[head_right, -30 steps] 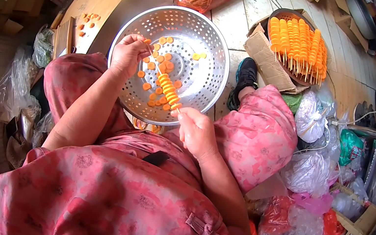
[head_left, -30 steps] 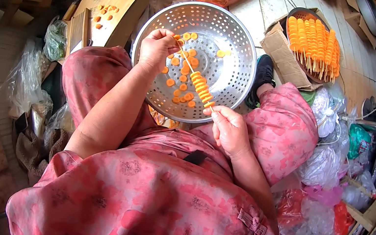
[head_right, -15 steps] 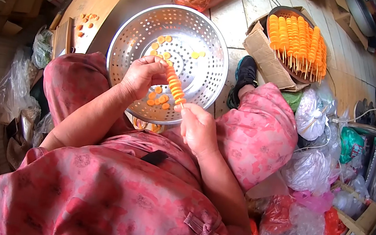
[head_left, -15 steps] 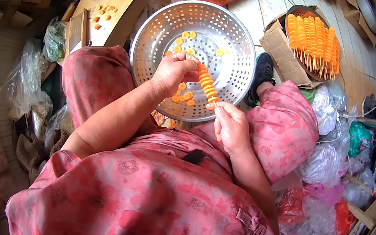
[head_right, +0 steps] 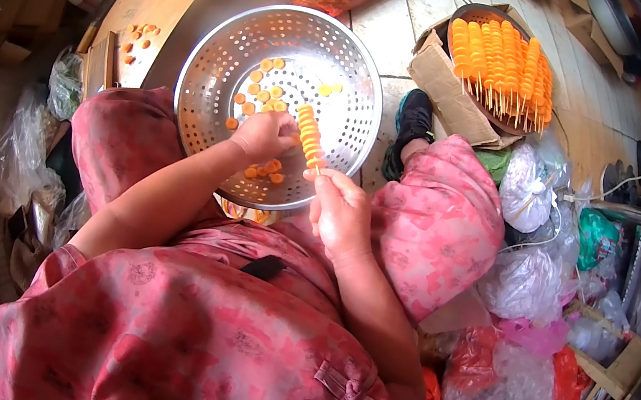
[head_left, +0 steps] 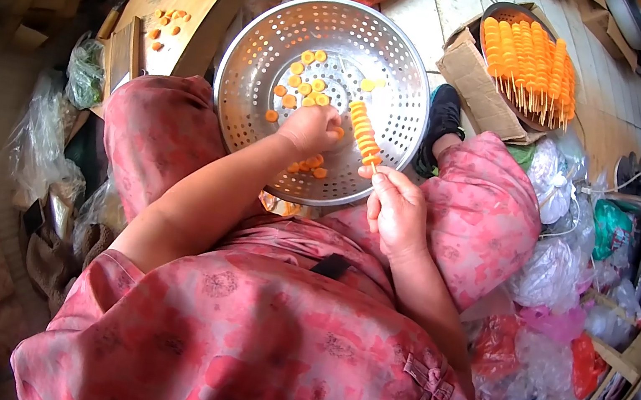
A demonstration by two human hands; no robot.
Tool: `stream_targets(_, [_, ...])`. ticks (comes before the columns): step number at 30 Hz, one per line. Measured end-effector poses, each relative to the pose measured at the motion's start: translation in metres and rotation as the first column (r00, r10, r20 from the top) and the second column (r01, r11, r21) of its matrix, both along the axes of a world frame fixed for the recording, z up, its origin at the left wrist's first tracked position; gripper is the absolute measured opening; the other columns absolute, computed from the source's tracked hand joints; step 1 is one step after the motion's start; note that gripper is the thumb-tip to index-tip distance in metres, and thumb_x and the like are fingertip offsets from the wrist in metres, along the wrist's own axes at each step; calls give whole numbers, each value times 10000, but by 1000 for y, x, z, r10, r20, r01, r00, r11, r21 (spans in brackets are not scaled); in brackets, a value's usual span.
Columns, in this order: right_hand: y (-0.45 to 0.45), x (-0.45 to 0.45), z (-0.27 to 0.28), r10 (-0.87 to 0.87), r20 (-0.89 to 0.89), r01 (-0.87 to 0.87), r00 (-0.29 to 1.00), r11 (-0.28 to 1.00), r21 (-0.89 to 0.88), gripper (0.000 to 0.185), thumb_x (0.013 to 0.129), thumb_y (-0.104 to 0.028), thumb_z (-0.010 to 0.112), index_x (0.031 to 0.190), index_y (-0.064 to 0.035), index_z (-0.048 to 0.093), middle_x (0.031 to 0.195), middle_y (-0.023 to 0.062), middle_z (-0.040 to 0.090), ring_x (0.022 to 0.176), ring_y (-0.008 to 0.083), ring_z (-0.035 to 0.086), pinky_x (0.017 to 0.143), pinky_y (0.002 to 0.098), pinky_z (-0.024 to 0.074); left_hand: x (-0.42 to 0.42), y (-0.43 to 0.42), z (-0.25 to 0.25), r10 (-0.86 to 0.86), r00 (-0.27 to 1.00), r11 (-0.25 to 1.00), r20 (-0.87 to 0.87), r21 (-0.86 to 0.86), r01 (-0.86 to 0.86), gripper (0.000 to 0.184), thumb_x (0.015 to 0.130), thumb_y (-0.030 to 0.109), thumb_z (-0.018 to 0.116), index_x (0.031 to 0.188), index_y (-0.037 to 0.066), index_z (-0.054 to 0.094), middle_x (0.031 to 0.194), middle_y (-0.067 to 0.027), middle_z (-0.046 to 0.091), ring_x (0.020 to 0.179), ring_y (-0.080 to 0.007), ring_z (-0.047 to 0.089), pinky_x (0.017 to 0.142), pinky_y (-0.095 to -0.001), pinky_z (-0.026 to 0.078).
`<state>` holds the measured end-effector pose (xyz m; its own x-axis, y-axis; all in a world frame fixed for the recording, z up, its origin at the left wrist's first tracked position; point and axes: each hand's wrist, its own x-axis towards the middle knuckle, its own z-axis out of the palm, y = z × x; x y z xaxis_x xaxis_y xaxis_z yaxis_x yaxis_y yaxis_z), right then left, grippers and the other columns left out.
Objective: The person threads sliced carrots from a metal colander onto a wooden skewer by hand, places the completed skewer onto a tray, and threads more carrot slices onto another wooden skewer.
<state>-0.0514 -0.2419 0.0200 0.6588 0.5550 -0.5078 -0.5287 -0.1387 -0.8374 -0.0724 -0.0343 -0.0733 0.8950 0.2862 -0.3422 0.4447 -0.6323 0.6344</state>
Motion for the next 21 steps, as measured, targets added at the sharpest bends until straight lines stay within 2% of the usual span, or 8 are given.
stream_targets(5, [-1, -1, -2, 7, 2, -7, 1000, 1000, -10, 253, 948, -177, 463, 1012, 23, 604, 498, 1, 437, 352, 66, 342, 356, 193, 293, -1, -8, -8, -101, 991, 954, 88, 293, 71, 146, 759, 142, 608, 863, 39, 613, 771, -129, 644, 723, -279, 622, 705, -332, 500])
stream_targets(7, [-1, -1, -2, 28, 13, -28, 1000, 1000, -5, 251, 949, -175, 462, 1010, 23, 604, 495, 0, 438, 354, 64, 347, 357, 192, 294, 2, -4, 5, -49, 997, 999, -52, 12, 50, 96, 749, 89, 616, 823, 31, 595, 746, -137, 638, 674, -259, 623, 666, -333, 504])
stream_targets(8, [-1, -1, -3, 47, 22, -47, 999, 999, 0, 250, 949, -174, 460, 1007, 23, 604, 492, -1, 439, 355, 62, 352, 358, 191, 295, 3, 0, 11, -49, 997, 999, -52, 14, 50, 96, 749, 89, 616, 823, 31, 595, 746, -137, 638, 674, -259, 623, 666, -333, 504])
stream_targets(9, [-1, -1, -2, 46, 21, -47, 999, 999, 2, 250, 949, -174, 460, 1007, 23, 604, 492, -1, 439, 355, 62, 352, 358, 191, 295, 4, 6, 15, 135, 982, 946, -136, -277, -168, 79, 743, 68, 622, 804, 32, 587, 732, -128, 633, 655, -240, 623, 652, -319, 509])
stream_targets(11, [-2, -2, 0, 124, 39, -124, 991, 992, -8, 249, 951, -170, 456, 1007, 24, 602, 484, -3, 440, 357, 58, 360, 362, 189, 298, 6, 20, 22, 457, 861, 584, -222, -655, -479, 120, 740, 23, 654, 824, 35, 569, 720, -88, 617, 633, -170, 627, 560, -285, 521])
stream_targets(13, [-5, -4, -2, 148, 42, -148, 988, 989, -1, 248, 952, -169, 455, 1008, 24, 600, 482, -4, 440, 357, 56, 362, 363, 187, 298, 6, 36, 30, 666, 726, 256, -172, -861, -439, 94, 784, 5, 615, 864, 23, 571, 770, -99, 630, 669, -197, 640, 614, -296, 550])
stream_targets(16, [-4, -5, -1, 186, 51, -187, 981, 982, 14, 244, 952, -167, 454, 1009, 23, 597, 479, -6, 439, 355, 53, 360, 364, 184, 297, 6, 59, 41, 698, 700, 200, -151, -898, -393, 118, 833, 7, 544, 948, 8, 571, 886, -83, 636, 801, -196, 653, 730, -289, 556])
stream_targets(21, [-5, -6, 0, 205, 44, -206, 978, 978, 31, 238, 952, -164, 456, 1004, 19, 598, 477, -11, 434, 355, 48, 356, 363, 180, 292, 3, 64, 45, 736, 664, 165, -135, -915, -369, 111, 857, 8, 513, 953, -7, 567, 897, -95, 636, 817, -187, 651, 740, -278, 557])
